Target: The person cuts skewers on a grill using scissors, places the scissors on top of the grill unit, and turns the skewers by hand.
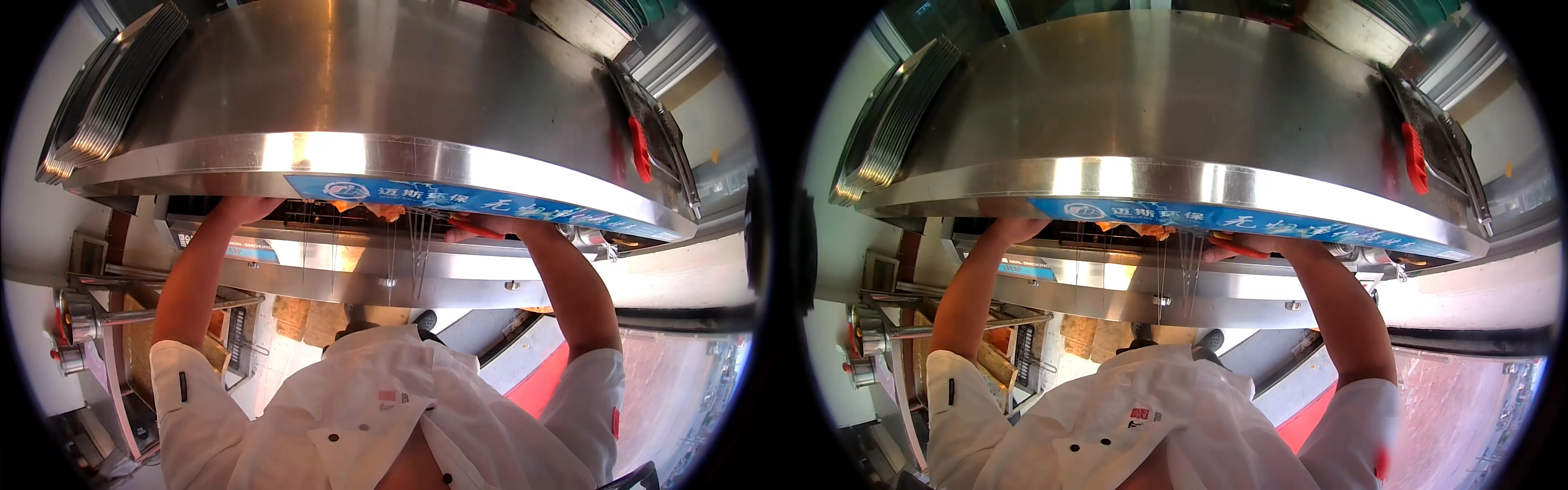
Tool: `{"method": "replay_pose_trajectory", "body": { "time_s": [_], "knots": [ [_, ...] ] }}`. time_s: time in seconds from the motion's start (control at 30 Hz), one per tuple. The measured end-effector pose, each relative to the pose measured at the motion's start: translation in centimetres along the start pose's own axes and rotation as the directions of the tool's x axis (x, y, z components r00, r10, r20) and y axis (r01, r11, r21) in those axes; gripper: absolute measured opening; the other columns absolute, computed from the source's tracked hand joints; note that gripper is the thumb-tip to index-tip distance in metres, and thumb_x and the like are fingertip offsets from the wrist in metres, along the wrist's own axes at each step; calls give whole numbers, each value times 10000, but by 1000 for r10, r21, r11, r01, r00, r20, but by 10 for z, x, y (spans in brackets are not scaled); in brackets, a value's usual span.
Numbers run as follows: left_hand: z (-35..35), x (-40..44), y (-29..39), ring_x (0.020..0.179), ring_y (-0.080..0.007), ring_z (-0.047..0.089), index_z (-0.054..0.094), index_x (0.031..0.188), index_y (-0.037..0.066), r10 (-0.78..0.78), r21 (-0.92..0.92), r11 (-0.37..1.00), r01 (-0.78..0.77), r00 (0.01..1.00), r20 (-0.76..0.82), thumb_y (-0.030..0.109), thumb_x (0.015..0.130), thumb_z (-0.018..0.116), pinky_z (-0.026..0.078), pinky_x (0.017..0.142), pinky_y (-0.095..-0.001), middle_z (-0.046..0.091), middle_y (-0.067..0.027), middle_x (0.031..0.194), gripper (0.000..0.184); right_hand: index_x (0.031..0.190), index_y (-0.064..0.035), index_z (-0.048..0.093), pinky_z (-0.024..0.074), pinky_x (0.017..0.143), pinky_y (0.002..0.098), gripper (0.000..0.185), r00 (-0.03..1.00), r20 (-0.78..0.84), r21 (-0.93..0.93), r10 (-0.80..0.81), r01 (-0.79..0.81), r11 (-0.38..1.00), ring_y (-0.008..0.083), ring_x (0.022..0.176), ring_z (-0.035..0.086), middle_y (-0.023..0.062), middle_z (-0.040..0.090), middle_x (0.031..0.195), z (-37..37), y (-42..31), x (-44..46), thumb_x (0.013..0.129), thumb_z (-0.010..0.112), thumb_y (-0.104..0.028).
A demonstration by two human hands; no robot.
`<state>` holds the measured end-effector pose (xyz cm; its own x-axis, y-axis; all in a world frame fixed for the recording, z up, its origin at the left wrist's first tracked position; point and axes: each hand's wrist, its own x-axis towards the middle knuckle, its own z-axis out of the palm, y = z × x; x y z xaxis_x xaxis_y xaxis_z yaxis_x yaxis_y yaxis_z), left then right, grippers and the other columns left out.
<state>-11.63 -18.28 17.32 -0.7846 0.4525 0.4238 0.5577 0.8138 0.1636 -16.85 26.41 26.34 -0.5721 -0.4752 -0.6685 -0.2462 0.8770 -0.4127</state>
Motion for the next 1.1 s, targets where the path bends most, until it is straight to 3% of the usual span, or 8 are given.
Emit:
{"method": "replay_pose_trajectory", "body": {
  "time_s": [0.1, 0.2, 0.33, 0.4, 0.6, 0.93, 1.0, 1.1],
  "knots": [
    [3, -1, -2, 938, -301, 627, 662, 1015, 74, 1, -111, 994, -7, 998, -59, 223, 858, 713, 507, 800, -411, 656, -101, 1019, 223, 1214, -108, 618, 449, 1009, 420, 801, 999, 25, 125, -46, 42, 991, 334, 1160, 578, 148, 634, 1206, -3, 3, -5, 667, 766, -675],
    [3, 0, -3, 929, -294, 629, 657, 1013, 68, 14, -69, 997, -16, 999, -32, 215, 856, 715, 507, 796, -403, 658, -104, 1006, 222, 1221, -122, 614, 441, 1023, 442, 797, 987, -29, 106, -156, 159, 982, 347, 1178, 570, 155, 623, 1227, 11, 22, 13, 673, 752, -684],
    [5, -2, -7, 931, -286, 631, 654, 1021, 68, 26, -11, 1000, -27, 999, -36, 213, 858, 716, 507, 792, -399, 659, -106, 999, 227, 1230, -120, 607, 443, 1030, 430, 796, 999, 9, 14, 53, -53, 998, 347, 1186, 568, 154, 614, 1245, -1, -5, -9, 683, 746, -682],
    [1, 0, -3, 935, -282, 630, 648, 1029, 68, -24, 14, 1000, 24, 1000, 7, 221, 860, 716, 510, 789, -394, 659, -107, 1000, 238, 1243, -126, 598, 440, 1039, 420, 794, 1000, -16, 157, 2, 1, 988, 342, 1193, 567, 151, 612, 1248, -1, -8, -12, 696, 733, -685],
    [-3, 9, 7, 937, -273, 626, 633, 1054, 73, -41, -63, 997, 41, 999, -5, 255, 856, 721, 516, 787, -389, 649, -98, 1027, 283, 1297, -124, 563, 426, 1053, 415, 807, 996, 6, 166, -87, 85, 982, 342, 1207, 554, 145, 596, 1277, 4, -8, -4, 719, 736, -659],
    [0, 6, 4, 962, -270, 617, 619, 1078, 72, -60, -28, 998, 61, 998, 32, 291, 864, 714, 517, 790, -391, 630, -102, 1047, 321, 1326, -121, 548, 410, 1070, 407, 781, 996, 40, 213, -80, 70, 974, 324, 1202, 550, 131, 585, 1297, 5, -12, -4, 735, 779, -575],
    [-2, 8, 7, 962, -281, 620, 627, 1073, 74, -42, -55, 997, 46, 997, 66, 286, 862, 715, 517, 783, -400, 635, -106, 1055, 312, 1318, -120, 553, 419, 1063, 408, 771, 986, 8, 267, -169, 161, 950, 322, 1193, 557, 126, 587, 1298, 11, -6, 4, 733, 781, -569],
    [3, 6, 4, 962, -288, 622, 634, 1071, 77, -34, -77, 996, 36, 999, 27, 272, 859, 720, 517, 780, -405, 638, -110, 1061, 301, 1313, -130, 557, 428, 1055, 413, 763, 988, -21, 133, -153, 155, 979, 319, 1198, 555, 126, 587, 1298, 6, -16, -5, 728, 782, -565]
  ]
}}
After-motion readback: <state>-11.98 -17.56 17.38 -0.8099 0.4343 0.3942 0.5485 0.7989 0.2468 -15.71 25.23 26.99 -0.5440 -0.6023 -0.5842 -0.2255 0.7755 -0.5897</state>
